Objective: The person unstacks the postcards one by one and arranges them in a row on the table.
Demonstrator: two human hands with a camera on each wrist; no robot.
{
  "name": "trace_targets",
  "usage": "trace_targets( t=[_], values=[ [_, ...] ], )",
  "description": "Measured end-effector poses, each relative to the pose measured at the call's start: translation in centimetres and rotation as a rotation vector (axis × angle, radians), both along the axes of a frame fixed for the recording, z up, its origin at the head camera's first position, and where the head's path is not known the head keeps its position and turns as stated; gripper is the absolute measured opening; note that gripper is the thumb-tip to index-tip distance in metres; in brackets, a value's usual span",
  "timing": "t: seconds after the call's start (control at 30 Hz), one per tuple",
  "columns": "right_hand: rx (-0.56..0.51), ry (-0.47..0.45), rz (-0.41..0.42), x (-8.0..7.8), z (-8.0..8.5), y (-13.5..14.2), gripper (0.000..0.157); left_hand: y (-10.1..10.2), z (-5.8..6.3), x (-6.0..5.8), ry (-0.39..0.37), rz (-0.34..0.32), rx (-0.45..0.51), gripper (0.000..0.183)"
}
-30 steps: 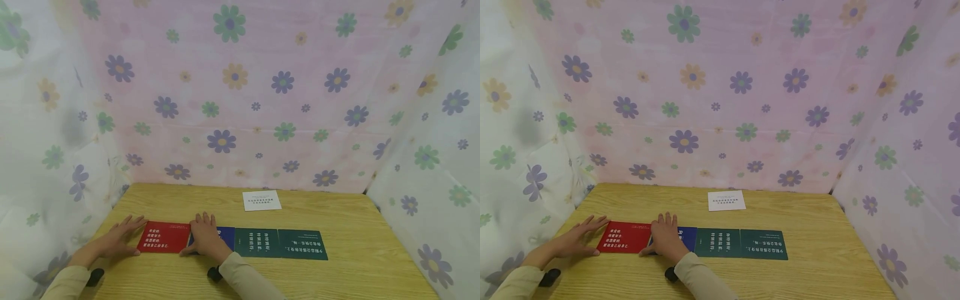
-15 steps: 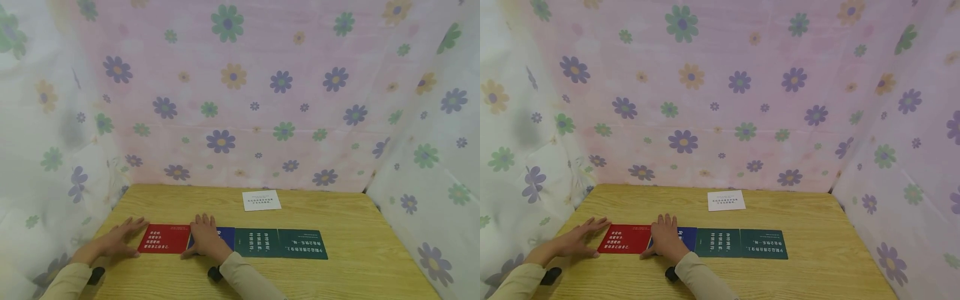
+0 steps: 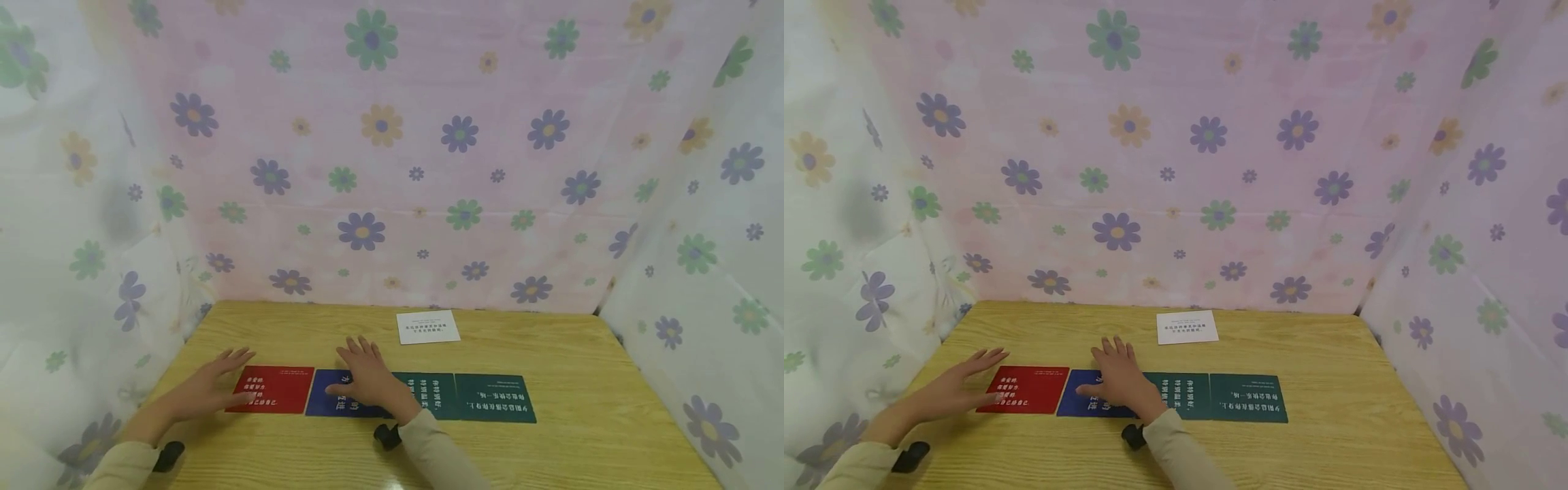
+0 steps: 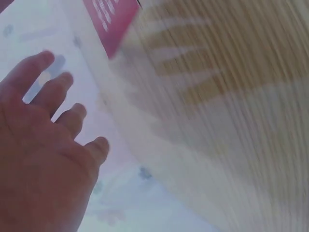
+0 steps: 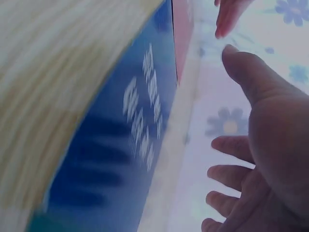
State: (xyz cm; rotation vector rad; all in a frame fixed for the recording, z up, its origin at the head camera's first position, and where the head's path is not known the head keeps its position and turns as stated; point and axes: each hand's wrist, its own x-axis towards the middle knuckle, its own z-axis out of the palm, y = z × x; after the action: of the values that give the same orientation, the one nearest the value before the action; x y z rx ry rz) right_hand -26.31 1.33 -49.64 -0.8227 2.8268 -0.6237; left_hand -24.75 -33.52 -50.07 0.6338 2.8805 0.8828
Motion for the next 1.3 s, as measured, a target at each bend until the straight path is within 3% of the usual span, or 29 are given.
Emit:
trace_targets(
  t=[0.17, 0.27, 0.57, 0.67, 1.0, 1.3],
  values=[
    [-0.068, -0.007, -0.001, -0.6, -0.4, 3.2, 0.077, 2.3, -0.4, -0.5, 0.107, -0.033, -0.021, 0.082],
    [-0.113, -0.016, 0.010, -0.9, -1.0, 5.4, 0.075, 3.7, -0.6, -0.5, 0.128, -0.048, -0.026, 0.078],
    [-0.198, -0.005, -0.012, -1.1, -1.8, 12.2, 0.069, 8.8, -0.9, -0.8, 0.073, -0.072, -0.039, 0.070],
    [-0.196, -0.013, -0.043, -1.2, -2.0, 14.3, 0.068, 11.1, -0.6, -1.2, 0.047, -0.107, -0.038, 0.070],
    [-0.119, -0.002, -0.098, -3.0, -1.8, 19.4, 0.067, 19.1, -0.4, -3.9, -0.026, -0.212, -0.069, 0.068],
    [-0.054, -0.061, -0.104, -5.5, -2.0, 20.9, 0.067, 24.5, -1.5, -7.3, -0.046, -0.251, -0.117, 0.068]
  ],
)
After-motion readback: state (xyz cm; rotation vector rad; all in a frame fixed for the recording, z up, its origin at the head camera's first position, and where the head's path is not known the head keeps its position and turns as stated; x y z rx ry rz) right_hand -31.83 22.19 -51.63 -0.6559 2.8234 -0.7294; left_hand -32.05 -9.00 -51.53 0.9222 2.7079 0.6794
